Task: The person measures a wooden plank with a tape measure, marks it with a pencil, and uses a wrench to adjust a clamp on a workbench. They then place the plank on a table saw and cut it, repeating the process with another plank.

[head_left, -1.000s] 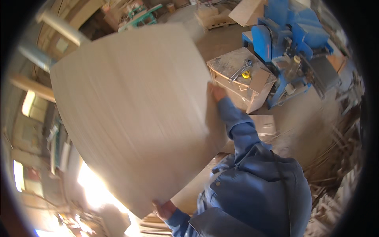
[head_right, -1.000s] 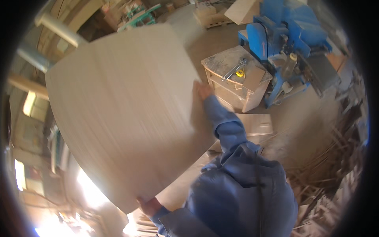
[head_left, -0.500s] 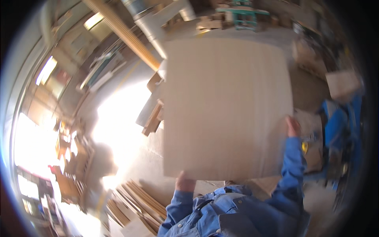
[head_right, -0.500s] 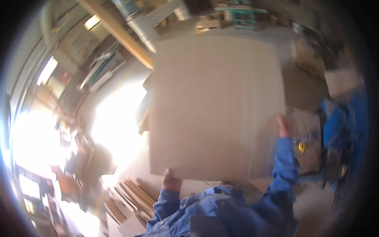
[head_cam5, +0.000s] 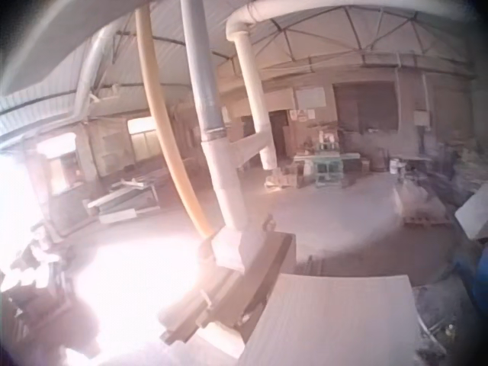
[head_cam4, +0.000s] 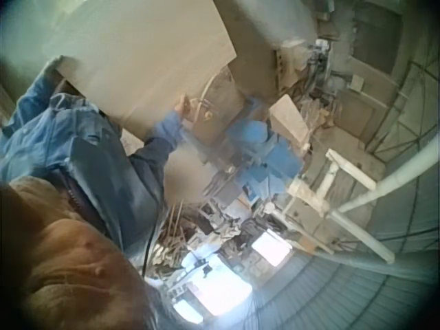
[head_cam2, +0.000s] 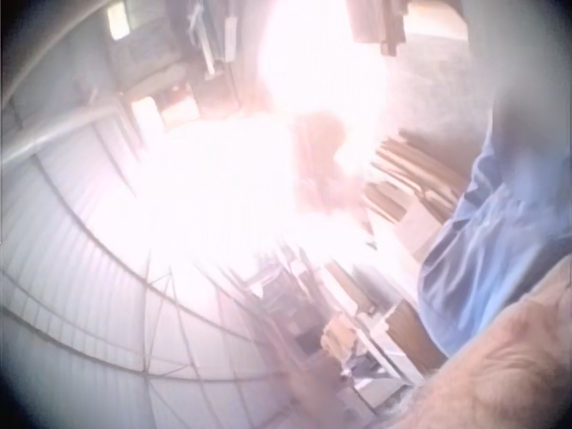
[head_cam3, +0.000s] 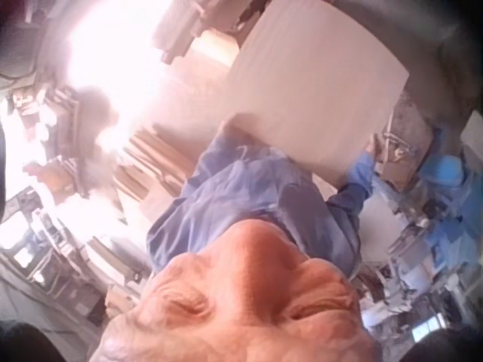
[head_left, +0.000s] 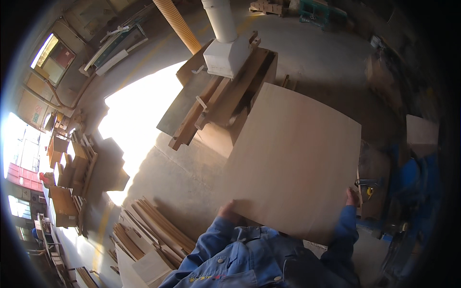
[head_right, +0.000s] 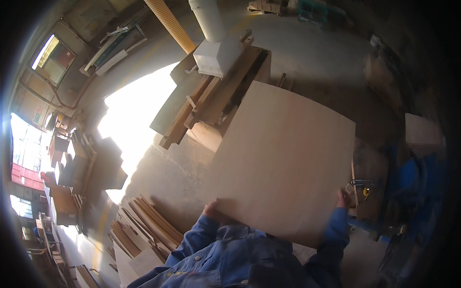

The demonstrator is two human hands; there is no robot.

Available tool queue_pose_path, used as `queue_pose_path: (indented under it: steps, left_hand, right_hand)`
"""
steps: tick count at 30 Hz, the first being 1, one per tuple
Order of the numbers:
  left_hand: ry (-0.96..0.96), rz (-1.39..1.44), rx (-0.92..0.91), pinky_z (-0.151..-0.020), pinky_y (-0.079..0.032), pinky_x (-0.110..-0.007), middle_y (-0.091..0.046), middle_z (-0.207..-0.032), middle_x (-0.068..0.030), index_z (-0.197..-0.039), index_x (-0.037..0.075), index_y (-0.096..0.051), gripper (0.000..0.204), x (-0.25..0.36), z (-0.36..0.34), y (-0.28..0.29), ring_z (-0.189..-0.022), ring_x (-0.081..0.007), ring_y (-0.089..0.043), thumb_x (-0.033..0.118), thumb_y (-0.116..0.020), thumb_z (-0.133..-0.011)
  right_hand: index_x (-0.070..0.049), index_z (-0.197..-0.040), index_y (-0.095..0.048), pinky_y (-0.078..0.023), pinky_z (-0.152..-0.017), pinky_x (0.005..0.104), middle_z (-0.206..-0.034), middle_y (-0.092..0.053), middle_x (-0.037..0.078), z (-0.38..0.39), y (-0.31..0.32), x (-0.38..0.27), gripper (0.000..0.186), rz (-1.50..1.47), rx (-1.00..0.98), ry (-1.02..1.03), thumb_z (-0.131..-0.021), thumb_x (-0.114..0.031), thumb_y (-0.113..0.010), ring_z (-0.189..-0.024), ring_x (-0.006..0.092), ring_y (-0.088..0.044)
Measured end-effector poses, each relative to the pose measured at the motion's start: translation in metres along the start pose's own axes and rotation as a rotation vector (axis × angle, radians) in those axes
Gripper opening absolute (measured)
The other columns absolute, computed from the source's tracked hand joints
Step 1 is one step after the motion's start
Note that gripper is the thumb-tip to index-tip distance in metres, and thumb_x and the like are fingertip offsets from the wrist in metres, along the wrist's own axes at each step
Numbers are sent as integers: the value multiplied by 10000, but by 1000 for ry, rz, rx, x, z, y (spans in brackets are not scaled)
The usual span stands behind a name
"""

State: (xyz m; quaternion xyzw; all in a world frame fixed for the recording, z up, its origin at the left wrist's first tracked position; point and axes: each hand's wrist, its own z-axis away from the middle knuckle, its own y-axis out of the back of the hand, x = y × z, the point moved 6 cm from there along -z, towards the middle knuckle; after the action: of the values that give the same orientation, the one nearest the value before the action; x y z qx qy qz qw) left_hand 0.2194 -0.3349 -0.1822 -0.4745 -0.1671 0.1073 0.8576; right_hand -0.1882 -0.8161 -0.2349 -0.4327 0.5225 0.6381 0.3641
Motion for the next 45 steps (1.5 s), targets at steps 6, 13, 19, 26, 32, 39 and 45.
queue_pose_path:
  steps: [6,13,19,26,32,39,45]
  left_hand:
    - [-267,-105,-73,-935,-422,-513,-618,-1066,-148,-966,55,-609,213,83,15,7,-1031,-350,-563,231,-589,-849]
    - [-254,-74,74,-903,-439,-483,-622,-1037,-135,-963,60,-608,202,136,7,56,-989,-317,-579,232,-576,-862]
    - [-252,-16,52,-887,-445,-469,-623,-1029,-119,-992,77,-598,223,152,-4,75,-973,-298,-579,261,-580,-869]
    - [-245,55,124,-888,-439,-486,-628,-1022,-129,-994,60,-610,269,155,-13,79,-977,-307,-576,298,-562,-880]
    - [-273,45,76,-903,-432,-486,-624,-1026,-140,-1013,61,-602,305,161,-20,75,-974,-317,-573,336,-542,-893]
    - [-268,73,275,-915,-427,-486,-621,-1009,-96,-978,84,-596,283,157,-18,73,-970,-296,-560,342,-598,-861]
    - [-284,56,321,-915,-428,-483,-616,-983,-77,-950,114,-598,226,157,-21,66,-964,-281,-555,317,-616,-851]
  right_hand:
    - [52,-982,-655,-475,-767,307,-920,-655,82,61,-103,-51,394,-123,43,-199,-787,-290,-678,-846,175,-594]
    - [4,-844,-673,-456,-698,266,-798,-621,7,88,-162,-58,268,-28,92,-115,-796,-259,-696,-751,110,-552]
    - [-29,-769,-667,-430,-686,246,-733,-584,-26,90,-180,-36,227,88,88,5,-803,-253,-684,-721,86,-511]
    - [-43,-1158,-573,-445,-902,339,-1112,-614,58,131,-220,-78,383,-868,-507,-512,-841,-247,-642,-1034,199,-570]
    - [-54,-1354,-370,-445,-926,389,-1258,-518,116,169,-234,-125,570,-861,-528,-427,-847,-161,-606,-1126,266,-529]
    - [-41,-1397,-278,-426,-953,399,-1258,-493,141,159,-232,-98,691,-655,-497,-406,-807,-137,-626,-1140,280,-508]
    - [-27,-1385,-296,-431,-934,363,-1233,-501,120,150,-233,-83,723,-588,-456,-340,-774,-152,-662,-1098,254,-521]
